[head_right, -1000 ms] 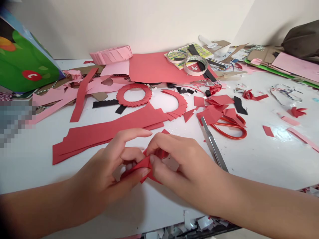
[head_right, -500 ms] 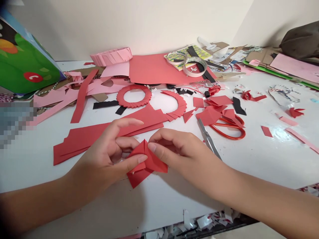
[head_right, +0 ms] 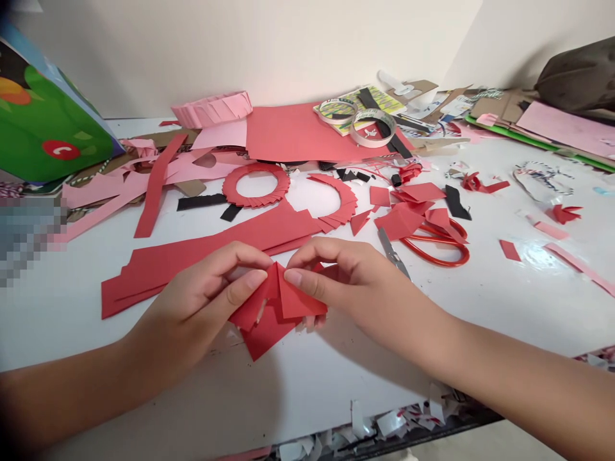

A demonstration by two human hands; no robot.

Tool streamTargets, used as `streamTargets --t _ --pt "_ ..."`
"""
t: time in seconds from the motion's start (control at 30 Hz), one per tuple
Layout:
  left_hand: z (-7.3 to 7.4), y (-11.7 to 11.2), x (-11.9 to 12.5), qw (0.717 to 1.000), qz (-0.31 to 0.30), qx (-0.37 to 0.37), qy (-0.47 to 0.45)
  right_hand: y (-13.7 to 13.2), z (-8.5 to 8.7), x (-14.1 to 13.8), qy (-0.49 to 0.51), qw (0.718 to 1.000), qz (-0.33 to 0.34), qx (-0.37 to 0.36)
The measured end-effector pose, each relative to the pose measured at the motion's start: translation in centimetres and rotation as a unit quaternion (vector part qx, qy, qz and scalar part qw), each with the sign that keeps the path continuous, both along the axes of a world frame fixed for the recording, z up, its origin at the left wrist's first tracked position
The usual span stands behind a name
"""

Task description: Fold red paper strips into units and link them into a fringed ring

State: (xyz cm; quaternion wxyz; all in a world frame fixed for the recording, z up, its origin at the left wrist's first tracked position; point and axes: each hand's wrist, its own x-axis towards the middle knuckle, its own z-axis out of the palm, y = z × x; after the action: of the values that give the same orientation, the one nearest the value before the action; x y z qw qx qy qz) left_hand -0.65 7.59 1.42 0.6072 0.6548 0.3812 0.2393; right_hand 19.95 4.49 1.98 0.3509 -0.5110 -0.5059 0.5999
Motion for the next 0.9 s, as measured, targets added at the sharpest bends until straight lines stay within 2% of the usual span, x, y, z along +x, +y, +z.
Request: streamTargets --t 0.67,0.9 --pt "0.55 -0.01 0.39 0.998 0.004 -0.008 0.069 0.00 -0.09 0.00 -0.069 0.996 0.032 0.048" --pt "0.91 -0.59 0.58 0.998 0.025 -0.030 0.040 -0.16 -0.18 0.05 -0.105 0.991 0.030 0.074"
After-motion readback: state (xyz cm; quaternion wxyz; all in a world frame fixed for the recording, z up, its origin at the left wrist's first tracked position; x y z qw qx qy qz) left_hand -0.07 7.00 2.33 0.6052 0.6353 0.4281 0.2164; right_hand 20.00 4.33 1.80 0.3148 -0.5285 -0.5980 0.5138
